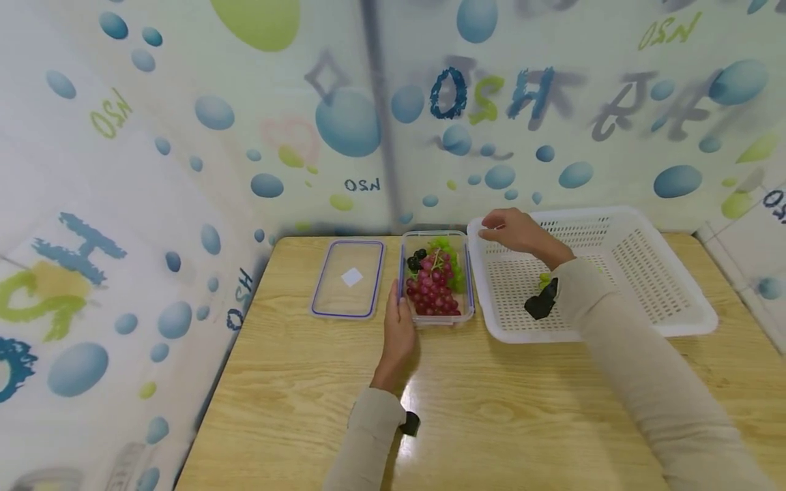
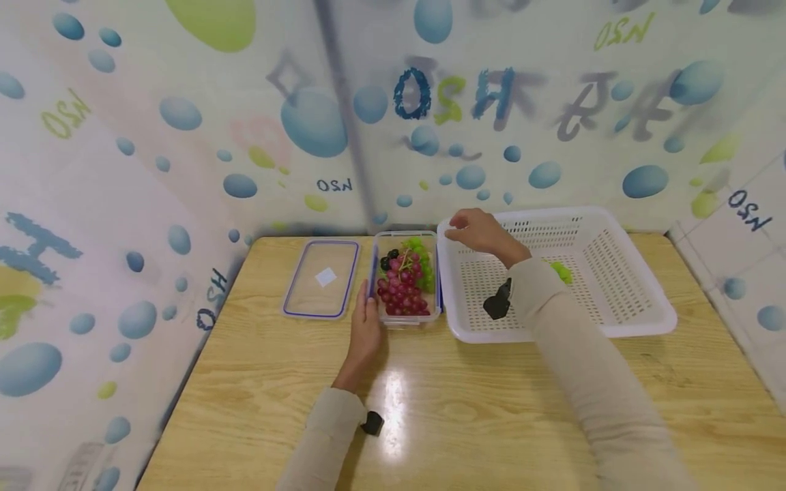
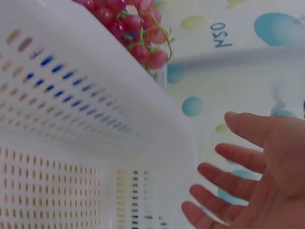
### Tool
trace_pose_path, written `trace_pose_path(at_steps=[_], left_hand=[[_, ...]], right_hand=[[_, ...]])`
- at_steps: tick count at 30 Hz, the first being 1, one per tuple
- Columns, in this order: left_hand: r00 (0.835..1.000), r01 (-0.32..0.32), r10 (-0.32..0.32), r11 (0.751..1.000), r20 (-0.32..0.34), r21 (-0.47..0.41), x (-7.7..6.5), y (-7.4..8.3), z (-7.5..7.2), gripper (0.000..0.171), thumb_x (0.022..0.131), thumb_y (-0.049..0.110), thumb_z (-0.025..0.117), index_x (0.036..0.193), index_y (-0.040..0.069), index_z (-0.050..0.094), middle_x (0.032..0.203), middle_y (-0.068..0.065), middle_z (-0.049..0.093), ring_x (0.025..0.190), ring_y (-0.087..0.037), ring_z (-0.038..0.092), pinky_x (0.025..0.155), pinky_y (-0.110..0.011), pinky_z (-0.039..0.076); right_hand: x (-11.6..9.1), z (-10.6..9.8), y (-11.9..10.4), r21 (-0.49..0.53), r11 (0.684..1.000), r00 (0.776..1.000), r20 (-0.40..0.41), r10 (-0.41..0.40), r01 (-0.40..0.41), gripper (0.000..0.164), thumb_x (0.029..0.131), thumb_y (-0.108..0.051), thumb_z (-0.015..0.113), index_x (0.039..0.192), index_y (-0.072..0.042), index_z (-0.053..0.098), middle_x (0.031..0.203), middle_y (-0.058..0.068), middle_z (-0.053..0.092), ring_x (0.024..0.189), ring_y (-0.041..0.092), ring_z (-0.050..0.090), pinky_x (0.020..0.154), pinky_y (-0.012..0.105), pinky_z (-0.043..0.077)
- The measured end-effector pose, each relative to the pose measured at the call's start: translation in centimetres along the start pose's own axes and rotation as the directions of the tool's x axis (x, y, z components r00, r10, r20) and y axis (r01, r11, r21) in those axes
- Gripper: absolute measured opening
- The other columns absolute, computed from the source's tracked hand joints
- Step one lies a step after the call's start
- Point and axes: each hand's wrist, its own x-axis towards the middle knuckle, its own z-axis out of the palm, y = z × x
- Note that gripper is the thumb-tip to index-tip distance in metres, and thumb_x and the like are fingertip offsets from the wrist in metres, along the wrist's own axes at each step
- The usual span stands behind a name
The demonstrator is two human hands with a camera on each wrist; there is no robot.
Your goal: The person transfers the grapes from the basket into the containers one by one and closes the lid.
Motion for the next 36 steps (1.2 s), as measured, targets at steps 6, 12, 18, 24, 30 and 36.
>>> trace_pose_path(at_steps=[6, 12, 18, 24, 30, 36], left_hand=[[1.0, -0.006, 0.006, 1.0, 0.001, -0.027, -0.1, -0.1, -0.1, 0.053, 0.109, 0.028, 0.025, 0.161, 0.021, 0.014, 0.165, 0.0, 0.019, 0.15, -0.017, 0.017, 0.123, -0.04, 0.018], [1.0, -0.009, 0.009, 0.999, 0.003, -0.036, -0.1, -0.3, -0.3, 0.053, 0.109, 0.03, 0.025, 0.161, 0.021, 0.013, 0.165, 0.0, 0.018, 0.151, -0.017, 0.016, 0.123, -0.04, 0.017], [1.0, -0.02, 0.02, 1.0, 0.009, -0.003, 0.1, -0.4, -0.3, 0.053, 0.109, 0.028, 0.025, 0.161, 0.019, 0.013, 0.165, -0.001, 0.018, 0.151, -0.017, 0.016, 0.123, -0.04, 0.018], [1.0, -0.004, 0.004, 1.0, 0.012, -0.02, 0.2, -0.3, -0.1, 0.053, 0.109, 0.027, 0.025, 0.161, 0.021, 0.014, 0.165, -0.001, 0.019, 0.151, -0.018, 0.017, 0.123, -0.042, 0.019], [1.0, -0.023, 0.023, 1.0, 0.013, 0.018, 0.1, -0.1, -0.1, 0.052, 0.11, 0.025, 0.025, 0.161, 0.018, 0.014, 0.165, -0.005, 0.02, 0.151, -0.022, 0.019, 0.123, -0.044, 0.02], [1.0, -0.025, 0.025, 0.999, 0.009, 0.038, 0.2, -0.1, -0.3, 0.053, 0.109, 0.024, 0.025, 0.16, 0.017, 0.014, 0.165, -0.006, 0.02, 0.151, -0.022, 0.019, 0.123, -0.043, 0.02]], right_hand=[[-1.0, -1.4, 2.2, -0.063, 0.988, 0.988, 0.055, 0.145, -0.141, 0.061, 0.103, -0.033, 0.05, 0.143, 0.011, 0.037, 0.147, 0.033, 0.036, 0.133, 0.05, 0.037, 0.107, 0.062, 0.036], [-2.1, -1.6, 5.2, -0.139, 0.966, 0.969, 0.082, 0.232, -0.219, 0.065, 0.1, -0.025, 0.054, 0.144, 0.017, 0.031, 0.147, 0.039, 0.029, 0.133, 0.055, 0.032, 0.109, 0.064, 0.033], [-3.5, -1.9, 8.0, -0.26, 0.912, 0.938, 0.05, 0.342, -0.318, 0.067, 0.097, -0.029, 0.055, 0.139, 0.02, 0.037, 0.142, 0.042, 0.035, 0.13, 0.059, 0.034, 0.109, 0.073, 0.023], [-4.9, -2.2, 9.2, -0.237, 0.869, 0.888, 0.049, 0.457, -0.434, 0.065, 0.096, -0.04, 0.055, 0.128, 0.016, 0.049, 0.125, 0.037, 0.052, 0.111, 0.052, 0.048, 0.096, 0.066, 0.043], [-4.6, -1.9, 10.3, -0.233, 0.861, 0.849, 0.184, 0.495, -0.452, 0.069, 0.099, -0.042, 0.05, 0.132, 0.019, 0.046, 0.13, 0.035, 0.048, 0.112, 0.043, 0.05, 0.103, 0.061, 0.042], [-4.2, -1.5, 10.7, -0.241, 0.879, 0.851, 0.244, 0.465, -0.411, 0.072, 0.098, -0.045, 0.053, 0.13, 0.019, 0.048, 0.126, 0.035, 0.05, 0.109, 0.043, 0.051, 0.104, 0.061, 0.041]])
